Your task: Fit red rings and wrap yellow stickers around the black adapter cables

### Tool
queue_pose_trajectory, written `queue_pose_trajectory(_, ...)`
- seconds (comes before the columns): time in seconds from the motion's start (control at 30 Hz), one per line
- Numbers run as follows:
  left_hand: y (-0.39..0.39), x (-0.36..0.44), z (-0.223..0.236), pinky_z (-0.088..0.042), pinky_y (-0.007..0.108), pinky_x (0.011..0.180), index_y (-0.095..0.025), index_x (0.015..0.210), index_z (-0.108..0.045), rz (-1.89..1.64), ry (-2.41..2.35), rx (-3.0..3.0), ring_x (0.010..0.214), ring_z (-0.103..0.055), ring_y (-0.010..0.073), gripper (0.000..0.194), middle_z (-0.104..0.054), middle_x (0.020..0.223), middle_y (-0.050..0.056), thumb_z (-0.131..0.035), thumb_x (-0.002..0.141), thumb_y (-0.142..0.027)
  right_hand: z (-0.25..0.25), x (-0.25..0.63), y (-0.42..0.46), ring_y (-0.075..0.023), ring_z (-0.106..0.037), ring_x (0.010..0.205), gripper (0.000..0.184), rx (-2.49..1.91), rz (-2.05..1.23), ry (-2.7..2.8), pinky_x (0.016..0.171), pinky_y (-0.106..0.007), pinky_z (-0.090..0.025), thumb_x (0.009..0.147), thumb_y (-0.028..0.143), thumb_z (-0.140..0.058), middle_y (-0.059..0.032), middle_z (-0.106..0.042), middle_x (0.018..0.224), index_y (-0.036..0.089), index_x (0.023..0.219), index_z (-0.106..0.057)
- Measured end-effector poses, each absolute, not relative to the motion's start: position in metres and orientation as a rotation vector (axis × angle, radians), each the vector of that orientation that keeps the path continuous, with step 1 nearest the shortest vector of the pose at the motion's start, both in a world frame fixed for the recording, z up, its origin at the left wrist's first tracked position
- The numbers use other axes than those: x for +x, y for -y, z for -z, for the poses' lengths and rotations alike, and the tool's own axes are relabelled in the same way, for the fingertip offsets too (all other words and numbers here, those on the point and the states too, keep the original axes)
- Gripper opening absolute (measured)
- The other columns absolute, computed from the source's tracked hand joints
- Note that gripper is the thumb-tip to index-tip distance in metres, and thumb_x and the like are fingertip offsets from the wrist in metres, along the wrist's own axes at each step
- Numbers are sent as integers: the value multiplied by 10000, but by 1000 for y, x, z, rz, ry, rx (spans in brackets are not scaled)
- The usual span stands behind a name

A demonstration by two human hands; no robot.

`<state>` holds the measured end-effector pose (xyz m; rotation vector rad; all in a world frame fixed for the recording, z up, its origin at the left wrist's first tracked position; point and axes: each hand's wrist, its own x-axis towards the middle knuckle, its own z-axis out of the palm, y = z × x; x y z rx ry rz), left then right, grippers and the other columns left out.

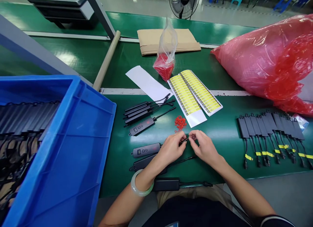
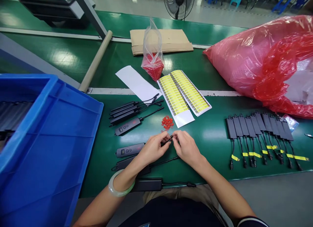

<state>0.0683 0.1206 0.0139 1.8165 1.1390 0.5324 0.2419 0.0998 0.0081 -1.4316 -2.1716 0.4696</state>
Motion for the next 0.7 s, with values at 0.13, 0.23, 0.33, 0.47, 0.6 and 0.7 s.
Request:
queue_pose_trajectory(0.13,-115,70,-18,-453,367,821,-177,915,-574,-447,-1093,2116,899,-558,235,67,-597,936,56,-589,850,-177,-2,244,-126,-219,-579,776,97,-1577,-449,2172,711,-344,-484,932,137,-494,-46,-624,824,211,893,-543)
queue_pose_trajectory(0.23,-108,75,-19,-483,361,784,-166,909,-610,-243,-932,2327,894,-581,249,120,-613,924,68,-628,870,-278,6,238,-143,-253,-556,842,98,-1655,-419,2190,775,-383,-478,923,146,-508,-90,-613,900,194,872,-577)
queue_pose_trajectory(0.33,-103,79,-18,-497,370,743,-152,878,-636,-86,-832,2421,852,-609,261,142,-634,883,78,-637,871,-294,11,231,-150,-277,-532,872,90,-1697,-409,2215,791,-406,-475,909,136,-519,-128,-588,955,170,881,-598)
queue_pose_trajectory(0.47,-100,81,-15,-491,389,768,-135,886,-650,-63,-802,2433,851,-624,268,93,-658,898,98,-570,888,-183,12,227,-150,-286,-515,905,120,-1684,-434,2245,804,-414,-466,895,101,-500,-141,-573,989,168,864,-595)
queue_pose_trajectory(0.6,-103,79,-14,-469,356,735,-158,800,-636,-196,-854,2123,823,-631,259,61,-672,848,78,-591,824,-125,10,230,-145,-283,-522,902,161,-1634,-494,2214,826,-426,-455,912,90,-427,-146,-581,972,164,866,-562)
queue_pose_trajectory(0.7,-108,75,-15,-440,282,611,-179,770,-597,-262,-934,1927,665,-617,189,74,-644,709,16,-588,804,-115,4,239,-137,-248,-560,829,140,-1599,-582,2136,779,-387,-476,926,112,-416,-102,-602,888,179,878,-529)
